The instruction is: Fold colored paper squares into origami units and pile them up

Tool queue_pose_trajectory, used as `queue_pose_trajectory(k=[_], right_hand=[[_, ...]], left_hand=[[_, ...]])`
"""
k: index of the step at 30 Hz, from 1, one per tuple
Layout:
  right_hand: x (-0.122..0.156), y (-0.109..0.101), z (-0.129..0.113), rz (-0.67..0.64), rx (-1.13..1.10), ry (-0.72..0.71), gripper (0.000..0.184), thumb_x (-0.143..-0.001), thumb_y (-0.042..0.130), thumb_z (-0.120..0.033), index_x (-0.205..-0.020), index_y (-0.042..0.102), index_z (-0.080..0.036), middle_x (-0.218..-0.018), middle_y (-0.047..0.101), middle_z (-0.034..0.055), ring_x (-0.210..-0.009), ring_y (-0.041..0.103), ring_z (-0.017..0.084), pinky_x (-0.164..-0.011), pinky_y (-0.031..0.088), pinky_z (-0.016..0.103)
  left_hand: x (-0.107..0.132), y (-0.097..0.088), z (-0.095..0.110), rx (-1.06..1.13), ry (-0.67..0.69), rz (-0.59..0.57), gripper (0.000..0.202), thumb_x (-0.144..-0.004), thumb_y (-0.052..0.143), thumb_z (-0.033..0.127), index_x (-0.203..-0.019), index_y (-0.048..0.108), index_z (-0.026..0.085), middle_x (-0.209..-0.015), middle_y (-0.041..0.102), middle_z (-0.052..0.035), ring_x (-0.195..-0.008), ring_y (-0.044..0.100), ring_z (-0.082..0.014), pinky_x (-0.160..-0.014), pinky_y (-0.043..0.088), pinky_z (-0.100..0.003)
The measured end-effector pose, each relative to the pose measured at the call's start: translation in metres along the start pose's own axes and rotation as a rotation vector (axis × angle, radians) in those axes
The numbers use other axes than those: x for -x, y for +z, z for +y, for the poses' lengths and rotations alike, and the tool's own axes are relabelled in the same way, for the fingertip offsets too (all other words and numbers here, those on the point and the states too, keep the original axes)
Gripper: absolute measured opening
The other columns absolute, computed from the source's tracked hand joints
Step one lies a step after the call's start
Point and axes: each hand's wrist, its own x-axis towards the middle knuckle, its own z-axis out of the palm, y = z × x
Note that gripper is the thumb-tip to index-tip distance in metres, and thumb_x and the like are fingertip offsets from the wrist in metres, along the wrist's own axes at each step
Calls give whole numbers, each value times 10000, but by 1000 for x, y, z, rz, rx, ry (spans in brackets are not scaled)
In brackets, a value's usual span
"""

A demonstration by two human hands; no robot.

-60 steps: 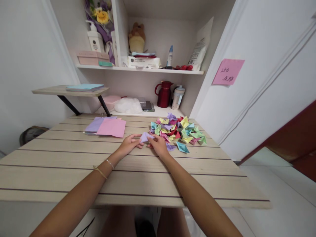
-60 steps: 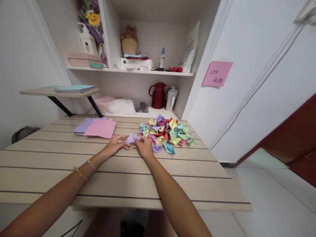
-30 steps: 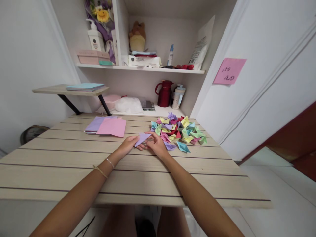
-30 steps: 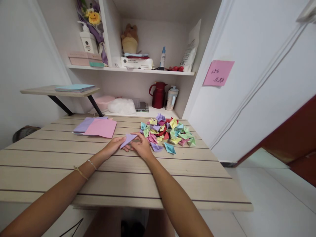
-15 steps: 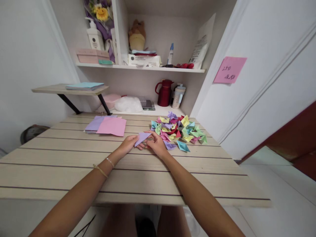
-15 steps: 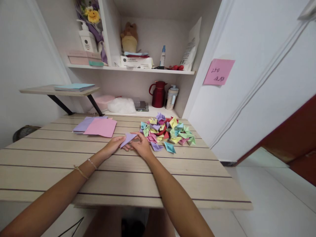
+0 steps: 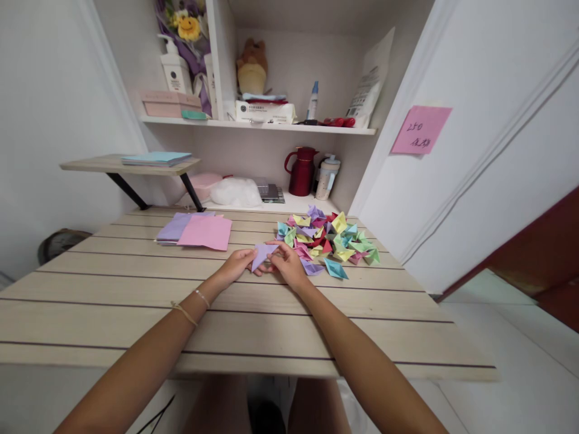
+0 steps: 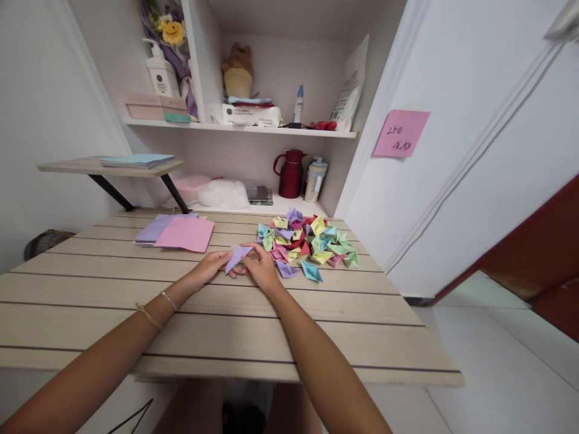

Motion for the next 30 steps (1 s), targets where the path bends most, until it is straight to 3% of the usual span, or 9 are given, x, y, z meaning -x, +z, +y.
queue_pose_trajectory(k=[4,11,30], right_hand=[[0,0,-2,20,17,-2,322,-691,593,-250,-1008,585,-197,-742,537,-18,-489,526,70,-469,474,203],[2,2,-5,-18,10,0,370,-673,589,-232,-1041,571,-208,-863,568,7,-530,511,66,-515,489,223],[2,2,-4,1,31,25,360,-671,589,-242,-1028,577,-205,-828,567,-1,-471,500,54,-473,469,211]], left_hand=[[0,0,0,-15,-7,-2,452,-770,550,476,-942,616,64,-701,697,-110,-581,637,-172,-648,474,-300],[-3,-4,-5,16,-12,-20,494,-762,545,503,-948,613,50,-674,691,-115,-571,641,-185,-639,480,-315],[0,-2,-2,12,0,-22,479,-764,540,502,-936,616,62,-652,689,-102,-575,639,-180,-649,482,-312]])
